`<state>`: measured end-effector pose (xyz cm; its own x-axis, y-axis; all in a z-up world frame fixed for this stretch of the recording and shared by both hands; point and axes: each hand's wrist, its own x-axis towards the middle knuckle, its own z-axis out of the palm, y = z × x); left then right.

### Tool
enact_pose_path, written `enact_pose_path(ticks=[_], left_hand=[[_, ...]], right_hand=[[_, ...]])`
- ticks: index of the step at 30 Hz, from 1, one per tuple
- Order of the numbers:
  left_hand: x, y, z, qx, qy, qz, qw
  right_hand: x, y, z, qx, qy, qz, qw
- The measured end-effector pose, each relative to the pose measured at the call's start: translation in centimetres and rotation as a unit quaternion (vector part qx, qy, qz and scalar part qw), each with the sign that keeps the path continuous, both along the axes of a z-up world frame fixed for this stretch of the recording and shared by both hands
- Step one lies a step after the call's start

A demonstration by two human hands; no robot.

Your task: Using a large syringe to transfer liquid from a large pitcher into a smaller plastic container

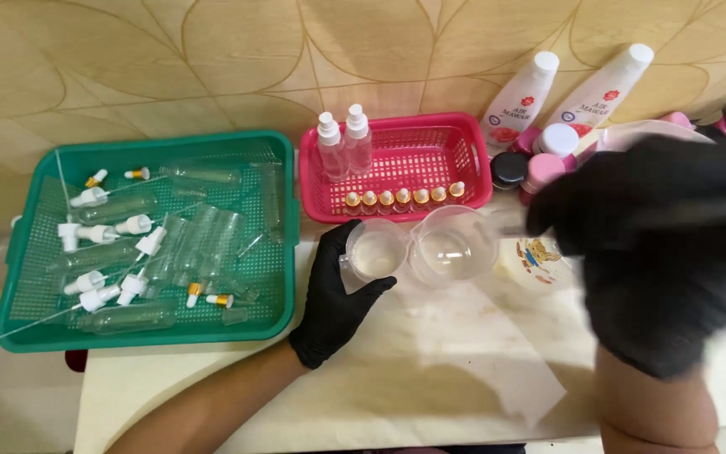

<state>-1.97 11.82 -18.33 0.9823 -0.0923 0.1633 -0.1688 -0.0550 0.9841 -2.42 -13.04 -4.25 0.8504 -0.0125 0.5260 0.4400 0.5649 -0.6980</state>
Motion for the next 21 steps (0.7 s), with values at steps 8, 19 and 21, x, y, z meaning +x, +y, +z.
enact_pose_path(ticks=[8,19,21], left_hand=[[-0.1,-0.1,-0.4,0.074,-0.078,0.01,0.994],[-0.1,-0.1,-0.3,0.062,-0.074,0.008,0.995],[0.0,-0.1,-0.3,0.062,-0.077,0.007,0.995]], right_hand=[[4.6,5.9,2.9,0.078,0.21,0.182,0.957],[7.0,6.4,0.6,0.017,0.156,0.244,0.957],[7.2,6.1,0.3,0.018,0.179,0.258,0.949]])
